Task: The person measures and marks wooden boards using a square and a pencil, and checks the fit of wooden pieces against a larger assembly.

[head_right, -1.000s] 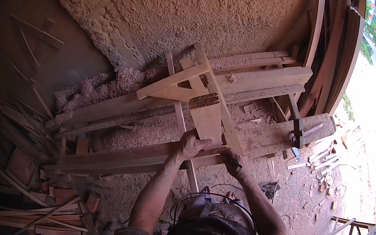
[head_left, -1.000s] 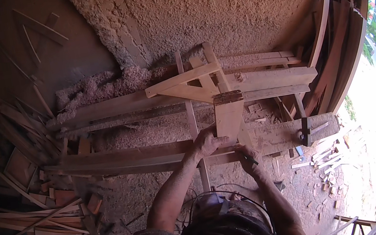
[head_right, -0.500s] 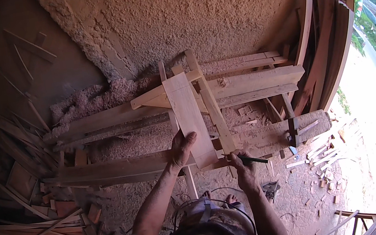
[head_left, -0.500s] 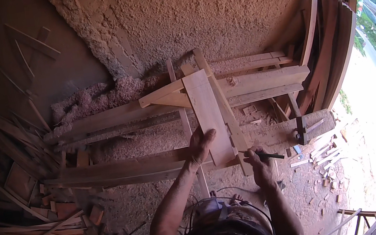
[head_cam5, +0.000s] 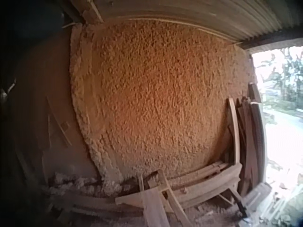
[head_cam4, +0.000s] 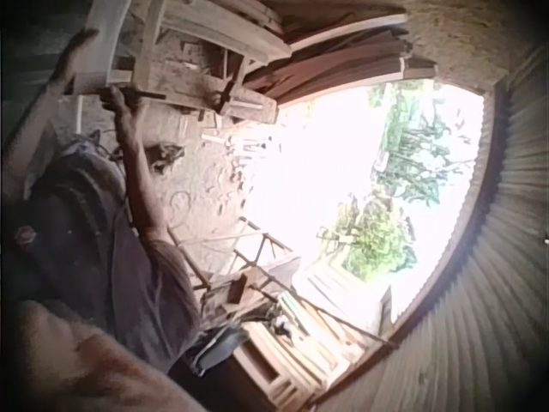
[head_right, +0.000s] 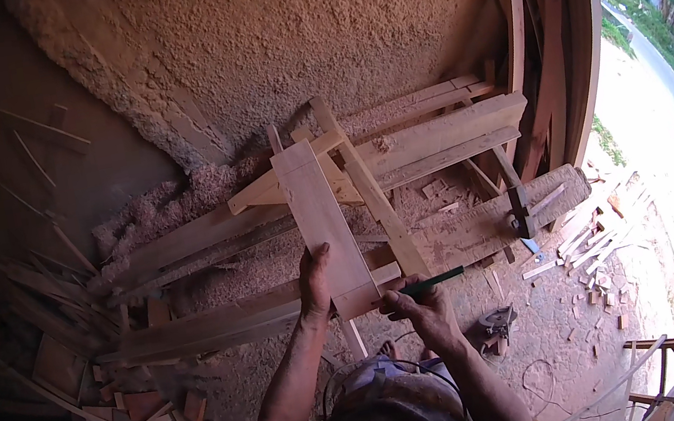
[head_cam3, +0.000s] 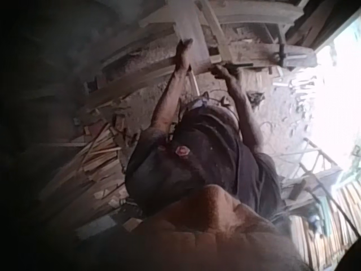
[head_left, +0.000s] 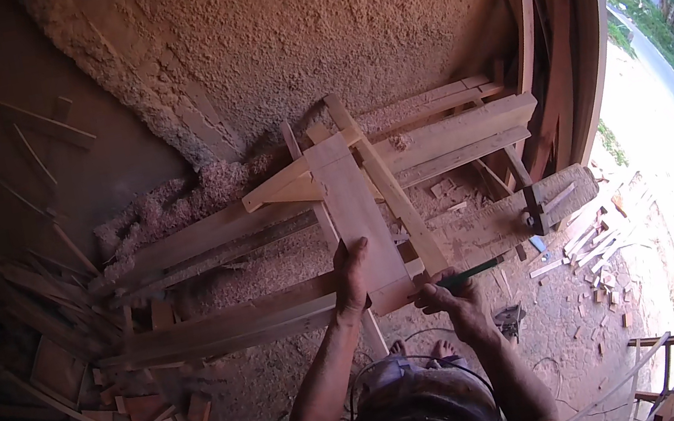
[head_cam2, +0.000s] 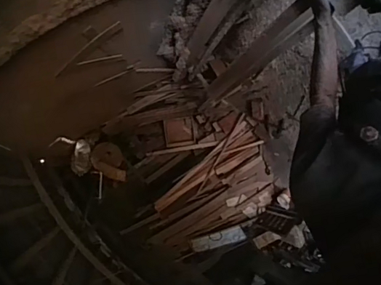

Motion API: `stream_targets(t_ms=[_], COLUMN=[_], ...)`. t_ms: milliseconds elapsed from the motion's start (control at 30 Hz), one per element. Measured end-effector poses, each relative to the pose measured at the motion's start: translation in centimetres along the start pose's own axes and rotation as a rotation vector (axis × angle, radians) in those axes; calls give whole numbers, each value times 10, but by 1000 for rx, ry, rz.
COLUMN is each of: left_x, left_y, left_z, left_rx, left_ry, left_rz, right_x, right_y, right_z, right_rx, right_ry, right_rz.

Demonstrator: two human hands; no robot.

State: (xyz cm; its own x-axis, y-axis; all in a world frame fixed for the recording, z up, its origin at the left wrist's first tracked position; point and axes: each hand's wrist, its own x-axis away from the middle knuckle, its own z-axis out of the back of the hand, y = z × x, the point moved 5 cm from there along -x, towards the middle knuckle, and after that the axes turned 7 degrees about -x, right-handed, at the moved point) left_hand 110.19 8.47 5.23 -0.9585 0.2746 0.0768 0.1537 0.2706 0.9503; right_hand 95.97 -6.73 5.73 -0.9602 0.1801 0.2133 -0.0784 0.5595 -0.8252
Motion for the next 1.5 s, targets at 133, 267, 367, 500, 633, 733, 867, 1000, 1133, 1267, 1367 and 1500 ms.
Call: stream_targets(t_ms=[133, 267, 367, 500, 633, 733, 867, 1000, 1133, 1267, 1367, 1500], left_x=[3, 7, 12, 12, 16, 16, 16, 26, 33, 31, 36, 58], left_y=[-6, -9, -5, -11, -14, -19, -31, -36, -40, -38, -30, -25], left_z=[4, 5, -1, -4, -11, -18, -27, -47, -61, -61, -87, -106], left_rx=[-25, -44, -78, -83, -95, -112, -146, -121, -73, -195, -10, -176], left_ry=[-10, -23, -35, -45, -58, -76, -144, -184, -220, -243, -193, -438], left_rz=[-7, -12, -9, -73, -83, -62, -47, -14, 40, -63, 52, 4], right_x=[6, 11, 15, 20, 25, 31, 37, 36, 43, 76, 110, 132], right_y=[-1, 3, 5, 7, 4, 4, 4, -6, -22, -2, 43, -9], right_z=[0, 4, 7, 13, 18, 23, 31, 37, 39, 51, 79, 107], right_rx=[21, 67, 83, 79, 163, 147, 110, 108, 114, 249, 302, -65], right_ry=[22, 54, 67, 51, 85, 134, 194, 247, 276, 227, 200, 356], right_rz=[40, 51, 54, 49, 33, 43, 66, 122, 149, 76, -138, 213])
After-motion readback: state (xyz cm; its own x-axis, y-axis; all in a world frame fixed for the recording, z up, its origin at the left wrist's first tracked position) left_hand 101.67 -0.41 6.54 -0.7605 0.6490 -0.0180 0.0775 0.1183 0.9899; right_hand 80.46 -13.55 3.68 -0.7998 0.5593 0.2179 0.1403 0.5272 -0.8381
